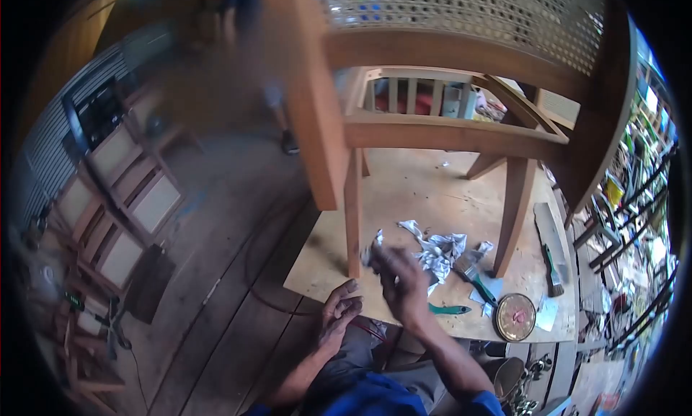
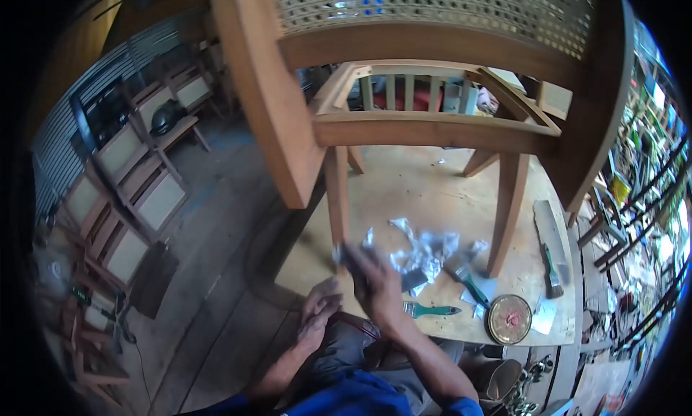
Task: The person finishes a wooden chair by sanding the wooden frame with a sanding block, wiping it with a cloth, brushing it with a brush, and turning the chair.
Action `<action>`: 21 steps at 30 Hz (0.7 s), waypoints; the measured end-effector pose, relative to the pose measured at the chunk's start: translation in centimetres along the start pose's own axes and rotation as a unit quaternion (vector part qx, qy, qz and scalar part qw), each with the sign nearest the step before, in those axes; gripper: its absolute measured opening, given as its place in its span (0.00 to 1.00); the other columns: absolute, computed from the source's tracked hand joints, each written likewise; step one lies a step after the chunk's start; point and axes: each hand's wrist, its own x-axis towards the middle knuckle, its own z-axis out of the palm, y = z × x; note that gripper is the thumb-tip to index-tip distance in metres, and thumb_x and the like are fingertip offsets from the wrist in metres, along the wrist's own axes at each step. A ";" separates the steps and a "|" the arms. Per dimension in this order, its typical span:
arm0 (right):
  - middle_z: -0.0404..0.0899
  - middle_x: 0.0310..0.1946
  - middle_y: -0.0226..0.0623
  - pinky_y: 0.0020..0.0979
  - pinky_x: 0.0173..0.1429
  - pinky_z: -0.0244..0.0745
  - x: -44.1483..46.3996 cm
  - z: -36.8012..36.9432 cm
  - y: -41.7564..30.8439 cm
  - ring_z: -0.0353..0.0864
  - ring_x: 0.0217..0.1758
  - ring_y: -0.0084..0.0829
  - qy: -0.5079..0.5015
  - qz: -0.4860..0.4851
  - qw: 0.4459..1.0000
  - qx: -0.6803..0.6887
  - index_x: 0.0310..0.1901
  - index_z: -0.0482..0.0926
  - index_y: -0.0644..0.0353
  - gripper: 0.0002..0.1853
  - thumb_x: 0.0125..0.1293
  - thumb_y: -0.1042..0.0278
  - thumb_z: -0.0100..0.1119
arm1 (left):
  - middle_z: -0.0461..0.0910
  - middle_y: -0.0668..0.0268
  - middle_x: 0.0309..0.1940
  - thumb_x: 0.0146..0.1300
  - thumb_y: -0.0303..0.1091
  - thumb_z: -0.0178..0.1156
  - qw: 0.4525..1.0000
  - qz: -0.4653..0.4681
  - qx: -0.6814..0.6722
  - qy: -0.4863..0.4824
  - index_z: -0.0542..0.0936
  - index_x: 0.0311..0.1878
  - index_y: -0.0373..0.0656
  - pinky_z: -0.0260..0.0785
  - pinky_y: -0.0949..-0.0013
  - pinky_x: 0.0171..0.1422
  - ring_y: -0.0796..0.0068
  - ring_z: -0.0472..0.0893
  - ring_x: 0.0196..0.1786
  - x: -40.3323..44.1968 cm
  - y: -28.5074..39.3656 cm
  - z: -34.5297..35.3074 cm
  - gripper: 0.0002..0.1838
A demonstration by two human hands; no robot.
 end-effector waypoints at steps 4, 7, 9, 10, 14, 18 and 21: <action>0.83 0.43 0.42 0.33 0.42 0.80 10.7 -1.0 -5.5 0.84 0.37 0.39 0.035 -0.288 0.956 -0.044 0.57 0.82 0.58 0.22 0.61 0.81 0.65 | 0.82 0.68 0.47 0.71 0.36 0.63 0.997 -0.073 0.018 -0.016 0.78 0.58 0.40 0.73 0.73 0.52 0.79 0.80 0.46 -1.5 -2.0 -4.3 0.16; 0.79 0.46 0.43 0.37 0.44 0.78 13.0 0.0 -4.0 0.80 0.42 0.39 -0.017 -0.388 0.909 -0.152 0.57 0.83 0.54 0.26 0.54 0.81 0.65 | 0.82 0.68 0.44 0.72 0.37 0.62 0.993 -0.116 0.038 -0.003 0.80 0.54 0.41 0.73 0.75 0.48 0.80 0.80 0.44 -3.8 -3.1 -6.6 0.13; 0.75 0.42 0.42 0.39 0.43 0.75 16.6 -0.1 -5.4 0.77 0.42 0.40 0.031 -0.447 0.883 -0.137 0.55 0.83 0.56 0.27 0.49 0.82 0.65 | 0.81 0.68 0.44 0.72 0.37 0.61 0.988 -0.143 0.047 0.018 0.80 0.53 0.41 0.73 0.75 0.48 0.81 0.80 0.43 -4.7 -3.9 -7.7 0.12; 0.74 0.39 0.41 0.39 0.41 0.75 19.5 -1.1 -8.1 0.77 0.40 0.40 0.072 -0.483 0.859 -0.154 0.53 0.84 0.56 0.25 0.49 0.80 0.67 | 0.81 0.68 0.44 0.72 0.37 0.61 0.988 -0.149 0.043 0.023 0.80 0.53 0.41 0.73 0.75 0.48 0.81 0.80 0.43 -5.4 -4.4 -8.3 0.12; 0.74 0.36 0.42 0.38 0.40 0.73 26.8 -2.2 -13.8 0.77 0.39 0.41 0.141 -0.503 0.843 -0.128 0.47 0.85 0.54 0.15 0.57 0.76 0.68 | 0.83 0.71 0.40 0.71 0.37 0.63 0.985 -0.167 0.033 0.037 0.81 0.48 0.42 0.72 0.78 0.45 0.83 0.79 0.39 -6.4 -5.4 -9.6 0.10; 0.79 0.39 0.40 0.37 0.39 0.73 18.2 -0.6 -6.5 0.77 0.39 0.38 0.032 -0.501 0.830 -0.241 0.52 0.83 0.61 0.22 0.53 0.76 0.71 | 0.82 0.70 0.41 0.71 0.38 0.63 0.983 -0.177 0.024 0.050 0.80 0.50 0.42 0.75 0.78 0.45 0.83 0.80 0.40 -6.4 -4.2 -9.3 0.11; 0.76 0.43 0.40 0.37 0.38 0.72 13.1 -0.4 -3.5 0.76 0.39 0.38 -0.032 -0.472 0.853 -0.220 0.59 0.81 0.59 0.30 0.49 0.80 0.63 | 0.82 0.70 0.40 0.71 0.38 0.63 0.985 -0.164 0.015 0.045 0.81 0.49 0.42 0.74 0.77 0.45 0.82 0.80 0.39 -6.4 -5.4 -10.1 0.11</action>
